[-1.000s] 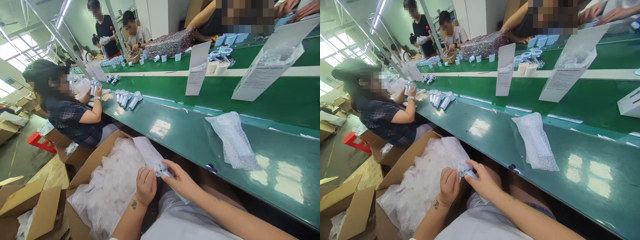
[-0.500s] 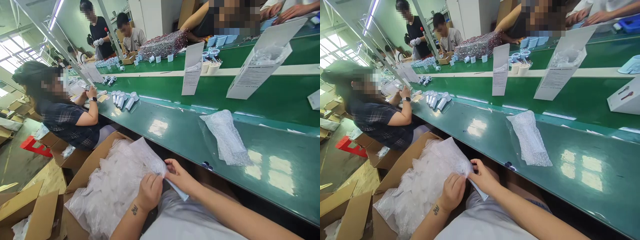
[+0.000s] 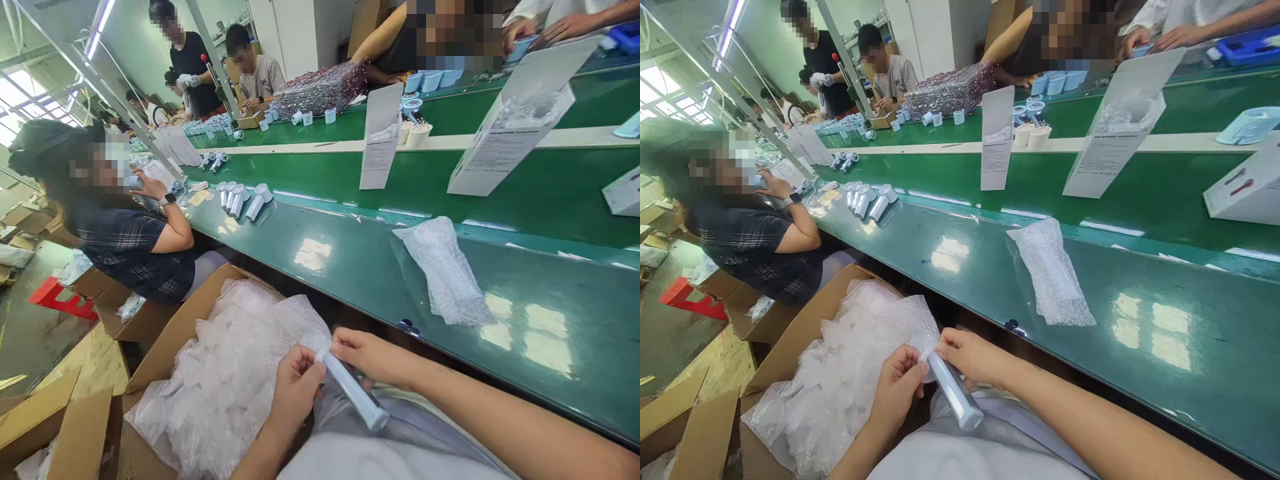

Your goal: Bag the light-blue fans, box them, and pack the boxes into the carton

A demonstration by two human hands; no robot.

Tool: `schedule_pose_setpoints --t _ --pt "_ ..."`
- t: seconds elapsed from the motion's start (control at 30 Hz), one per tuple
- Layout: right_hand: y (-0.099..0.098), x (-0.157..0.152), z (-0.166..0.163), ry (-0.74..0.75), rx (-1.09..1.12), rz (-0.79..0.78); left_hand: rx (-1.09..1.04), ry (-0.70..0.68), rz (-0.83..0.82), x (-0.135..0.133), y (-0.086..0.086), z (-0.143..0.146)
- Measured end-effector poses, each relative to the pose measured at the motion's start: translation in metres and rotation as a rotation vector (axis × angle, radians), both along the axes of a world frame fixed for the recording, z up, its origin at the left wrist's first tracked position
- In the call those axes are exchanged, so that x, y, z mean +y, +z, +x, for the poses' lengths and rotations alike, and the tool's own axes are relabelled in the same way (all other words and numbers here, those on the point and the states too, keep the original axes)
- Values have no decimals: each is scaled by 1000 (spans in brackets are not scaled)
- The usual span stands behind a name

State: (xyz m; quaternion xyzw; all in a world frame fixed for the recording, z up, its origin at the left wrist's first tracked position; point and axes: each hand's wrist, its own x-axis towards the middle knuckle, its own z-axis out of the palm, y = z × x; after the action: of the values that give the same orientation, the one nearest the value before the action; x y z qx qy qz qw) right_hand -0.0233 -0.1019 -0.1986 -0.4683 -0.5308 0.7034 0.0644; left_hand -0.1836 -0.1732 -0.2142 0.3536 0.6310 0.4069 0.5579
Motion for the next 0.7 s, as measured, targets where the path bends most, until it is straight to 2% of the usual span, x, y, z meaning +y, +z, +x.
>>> schedule_pose_setpoints --t 0.07,0.13,0.23,0.33,0.4,0.43,0.53,0.6,0.7 --pt "16 -3 12 240 -215 410 25 -47 -50 -5 8 -1" --pt "29 -8 25 406 -305 668 55 -139 -77 -9 13 -3" --pt "41 -16 45 538 -223 738 162 -335 -55 -13 15 -6" --pt "41 -20 65 578 -125 621 196 -561 -50 -11 16 -5" --pt "39 -20 75 486 -15 467 115 -620 -52 -6 19 1" --pt "39 -20 78 402 55 385 60 -599 -41 -1 22 6" --pt "46 -16 83 171 212 220 -40 -399 72 18 35 23" --pt "56 -9 88 0 262 203 -23 -280 173 35 49 32" --pt "71 6 102 -331 378 101 9 -203 369 63 75 43"
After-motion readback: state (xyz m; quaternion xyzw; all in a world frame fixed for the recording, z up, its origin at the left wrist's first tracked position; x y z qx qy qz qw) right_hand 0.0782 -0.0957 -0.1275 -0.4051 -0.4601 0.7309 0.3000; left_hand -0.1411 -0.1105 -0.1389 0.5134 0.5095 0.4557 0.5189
